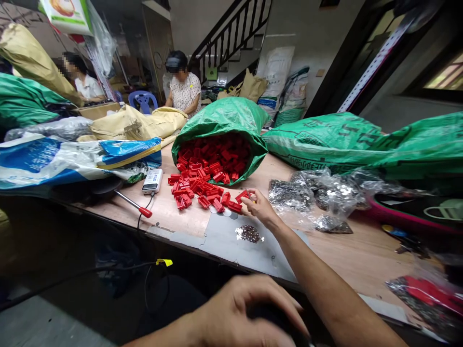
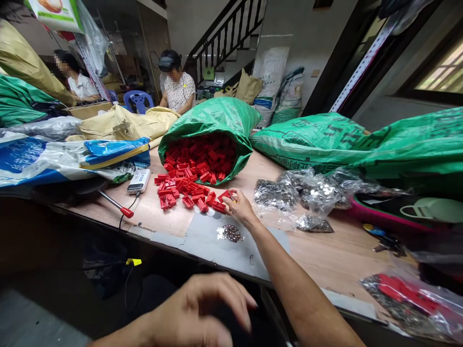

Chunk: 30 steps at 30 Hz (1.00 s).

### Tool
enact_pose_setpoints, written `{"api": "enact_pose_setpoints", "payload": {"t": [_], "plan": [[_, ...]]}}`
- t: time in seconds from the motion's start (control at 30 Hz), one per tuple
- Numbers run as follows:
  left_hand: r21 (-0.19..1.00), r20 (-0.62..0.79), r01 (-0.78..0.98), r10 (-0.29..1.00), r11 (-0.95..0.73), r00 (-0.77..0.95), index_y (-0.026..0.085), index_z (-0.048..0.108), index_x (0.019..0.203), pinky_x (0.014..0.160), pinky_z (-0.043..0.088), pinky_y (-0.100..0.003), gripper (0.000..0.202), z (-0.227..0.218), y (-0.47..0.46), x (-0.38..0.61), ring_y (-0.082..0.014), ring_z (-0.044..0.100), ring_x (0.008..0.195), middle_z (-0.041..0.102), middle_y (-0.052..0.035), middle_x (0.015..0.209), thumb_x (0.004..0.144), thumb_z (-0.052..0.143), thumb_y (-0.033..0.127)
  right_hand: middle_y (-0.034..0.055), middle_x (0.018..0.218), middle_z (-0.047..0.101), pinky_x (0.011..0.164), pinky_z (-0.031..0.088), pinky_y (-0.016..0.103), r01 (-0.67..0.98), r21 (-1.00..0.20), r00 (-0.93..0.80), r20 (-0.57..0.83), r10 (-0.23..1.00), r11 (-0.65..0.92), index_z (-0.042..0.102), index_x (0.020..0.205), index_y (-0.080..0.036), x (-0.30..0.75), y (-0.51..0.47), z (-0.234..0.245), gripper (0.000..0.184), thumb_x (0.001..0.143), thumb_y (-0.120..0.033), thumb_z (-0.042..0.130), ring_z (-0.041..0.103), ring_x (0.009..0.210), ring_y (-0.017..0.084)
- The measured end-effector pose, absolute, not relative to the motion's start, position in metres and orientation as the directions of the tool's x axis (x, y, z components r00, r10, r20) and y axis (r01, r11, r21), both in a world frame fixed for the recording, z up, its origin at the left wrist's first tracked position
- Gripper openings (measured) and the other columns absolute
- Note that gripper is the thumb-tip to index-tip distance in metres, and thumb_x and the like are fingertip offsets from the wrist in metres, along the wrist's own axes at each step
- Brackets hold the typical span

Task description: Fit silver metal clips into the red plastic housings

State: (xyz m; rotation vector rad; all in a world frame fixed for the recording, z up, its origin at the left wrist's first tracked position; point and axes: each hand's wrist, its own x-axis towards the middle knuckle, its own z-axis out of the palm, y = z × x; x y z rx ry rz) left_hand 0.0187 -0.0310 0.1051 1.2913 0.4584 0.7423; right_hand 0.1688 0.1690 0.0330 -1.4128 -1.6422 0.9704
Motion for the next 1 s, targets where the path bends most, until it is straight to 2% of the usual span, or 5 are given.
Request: {"api": "enact_pose_setpoints", "payload": {"t": [0.2,0.4,0.63,0.83,1.0], "plan": [[0.997,0.075,0.004,0.993,-0.075,-0.091,0.025,0.051,0.125,0.085,0.05,-0.035,0.048,0.015,-0.004,0.005,-0.019,0.061,0.096,0.058,-0.0083,0.114,0.079,0.064,0.025,-0.0034,0.07,0.057,0.041,0.024,0.017,0.022,-0.975,-0.378,-0.213,0.901,-0.222,0.053,0.093,-0.019,0.166,0.109,0.048,0.044,0.07,-0.052,0.071,0.037,0.046,0.005],[0.716,0.527,0.471,0.841,-0.516,0.12,0.033,0.044,0.135,0.102,0.044,-0.042,0.054,-0.006,-0.002,-0.009,-0.0224,0.047,0.126,0.045,-0.0085,0.14,0.087,0.052,0.009,-0.0009,0.081,0.056,0.046,0.022,0.016,-0.016,-0.884,-0.624,-0.356,0.696,-0.467,0.056,0.091,-0.017,0.16,0.053,0.044,0.036,0.078,-0.047,0.069,0.037,0.054,0.003],[0.612,0.637,0.392,0.722,-0.687,0.27,0.027,0.045,0.135,0.098,0.048,-0.038,0.052,-0.004,-0.007,-0.009,-0.0197,0.055,0.116,0.06,-0.0085,0.124,0.087,0.052,0.008,-0.0075,0.057,0.037,0.044,0.017,0.02,0.005,-0.911,-0.678,-0.307,0.668,-0.412,0.052,0.081,-0.017,0.169,0.029,0.035,0.042,0.081,-0.059,0.058,0.027,0.047,0.005],[0.926,0.317,0.17,0.938,-0.338,0.139,0.021,0.06,0.112,0.087,0.05,-0.033,0.026,0.002,-0.014,-0.004,-0.0197,0.063,0.097,0.067,-0.0065,0.106,0.085,0.06,0.025,0.0015,0.084,0.06,0.05,0.031,0.022,0.262,-0.945,-0.447,-0.298,0.844,-0.195,0.06,0.1,-0.018,0.204,0.028,0.033,0.039,0.082,-0.052,0.057,0.044,0.056,0.009],[0.974,-0.035,-0.222,0.996,0.053,0.085,0.017,0.06,0.102,0.081,0.05,-0.028,0.026,0.01,-0.017,0.0,-0.0162,0.063,0.086,0.067,-0.004,0.096,0.082,0.064,0.034,0.006,0.095,0.064,0.081,0.043,0.035,0.768,-0.629,-0.014,0.165,0.986,0.116,0.063,0.091,-0.02,0.252,0.045,0.018,0.015,0.08,-0.028,0.056,0.059,0.09,0.022]]}}
